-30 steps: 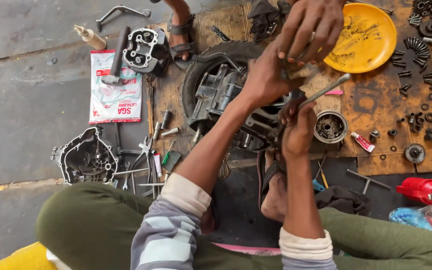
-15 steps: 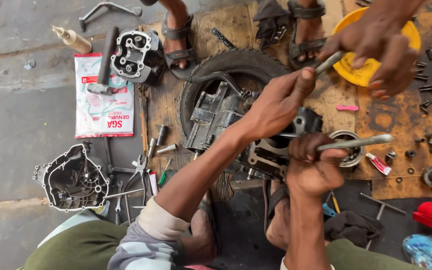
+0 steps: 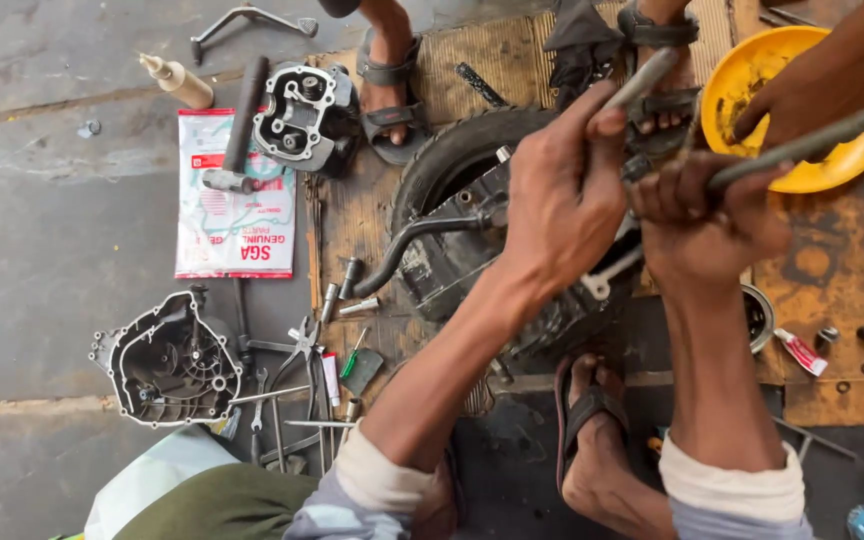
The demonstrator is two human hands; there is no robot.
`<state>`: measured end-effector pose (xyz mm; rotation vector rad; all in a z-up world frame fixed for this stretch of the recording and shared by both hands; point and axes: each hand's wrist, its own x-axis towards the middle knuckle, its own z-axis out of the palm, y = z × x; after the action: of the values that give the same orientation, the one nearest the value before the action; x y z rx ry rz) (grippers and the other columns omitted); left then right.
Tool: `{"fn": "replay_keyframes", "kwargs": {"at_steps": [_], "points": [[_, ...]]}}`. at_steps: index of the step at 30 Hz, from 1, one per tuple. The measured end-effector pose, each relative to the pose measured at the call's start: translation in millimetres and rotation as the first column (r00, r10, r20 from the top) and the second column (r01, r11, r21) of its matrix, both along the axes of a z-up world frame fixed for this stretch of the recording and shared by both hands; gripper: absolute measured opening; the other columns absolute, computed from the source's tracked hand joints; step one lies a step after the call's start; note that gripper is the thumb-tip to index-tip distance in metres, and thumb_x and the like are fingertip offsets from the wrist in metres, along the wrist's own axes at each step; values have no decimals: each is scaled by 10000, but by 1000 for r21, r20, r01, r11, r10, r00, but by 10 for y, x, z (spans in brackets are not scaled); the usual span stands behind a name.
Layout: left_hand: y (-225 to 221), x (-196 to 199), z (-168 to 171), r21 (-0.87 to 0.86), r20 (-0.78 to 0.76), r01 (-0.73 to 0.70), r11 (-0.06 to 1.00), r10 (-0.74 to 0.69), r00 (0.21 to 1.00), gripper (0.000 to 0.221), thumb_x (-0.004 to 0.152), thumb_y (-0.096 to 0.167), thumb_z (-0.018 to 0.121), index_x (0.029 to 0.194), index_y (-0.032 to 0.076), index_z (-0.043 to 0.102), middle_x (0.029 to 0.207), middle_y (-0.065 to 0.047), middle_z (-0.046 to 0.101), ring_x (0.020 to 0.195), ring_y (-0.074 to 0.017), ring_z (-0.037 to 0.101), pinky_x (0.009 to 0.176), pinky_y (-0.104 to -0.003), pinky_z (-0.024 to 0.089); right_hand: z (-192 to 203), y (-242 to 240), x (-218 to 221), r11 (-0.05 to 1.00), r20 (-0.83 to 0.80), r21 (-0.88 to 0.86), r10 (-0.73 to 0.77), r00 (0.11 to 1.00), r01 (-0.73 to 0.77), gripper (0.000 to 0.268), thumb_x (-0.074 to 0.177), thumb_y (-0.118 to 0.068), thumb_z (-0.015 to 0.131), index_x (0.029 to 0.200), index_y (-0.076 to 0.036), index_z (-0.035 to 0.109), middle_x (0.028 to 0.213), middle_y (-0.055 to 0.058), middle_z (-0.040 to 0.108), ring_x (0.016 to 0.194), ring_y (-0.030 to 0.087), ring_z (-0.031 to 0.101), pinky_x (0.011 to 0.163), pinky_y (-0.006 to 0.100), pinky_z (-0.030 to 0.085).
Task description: The recorder is disassembling and cleaning various motorcycle engine components with a coworker.
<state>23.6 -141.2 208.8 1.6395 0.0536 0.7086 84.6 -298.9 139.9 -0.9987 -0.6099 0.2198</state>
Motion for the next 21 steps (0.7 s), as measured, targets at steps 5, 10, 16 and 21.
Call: {"fn": "replay_keyframes", "kwargs": {"at_steps": [5,10,16,21], "points": [[58,287,-159,-19,-137,39,999,-41,990,339,1138,275,432,1202,29,656,594,-48,508,497,-127,451,470,-354,328,-53,18,152,994,-92,8,108,990,-108,663,1141,-616,382,712,-128,252,613,-21,181,557,120,164,623,295,231],[-115,686,-485,90,-45,50,995,-46,998,320,1145,334,447,1234,101,648,638,-81,570,511,-146,503,541,-378,402,-97,-151,239,999,-164,-35,11,986,-17,641,1176,-587,360,756,-105,312,655,5,238,608,146,201,613,309,232],[-100,625,-474,104,-114,148,983,-136,984,316,1116,305,442,1282,122,639,715,-61,674,533,-154,564,527,-365,458,-157,-125,119,997,-212,-11,-72,975,72,605,1172,-566,336,794,-96,385,673,5,292,599,145,266,616,304,270],[-443,249,-219,129,-154,236,963,-215,964,231,1079,275,559,1213,121,666,775,-57,709,642,-151,672,594,-347,522,-490,-361,-82,947,-264,174,-220,939,271,463,1183,-383,411,840,-76,458,675,2,336,588,129,316,604,283,280]]}}
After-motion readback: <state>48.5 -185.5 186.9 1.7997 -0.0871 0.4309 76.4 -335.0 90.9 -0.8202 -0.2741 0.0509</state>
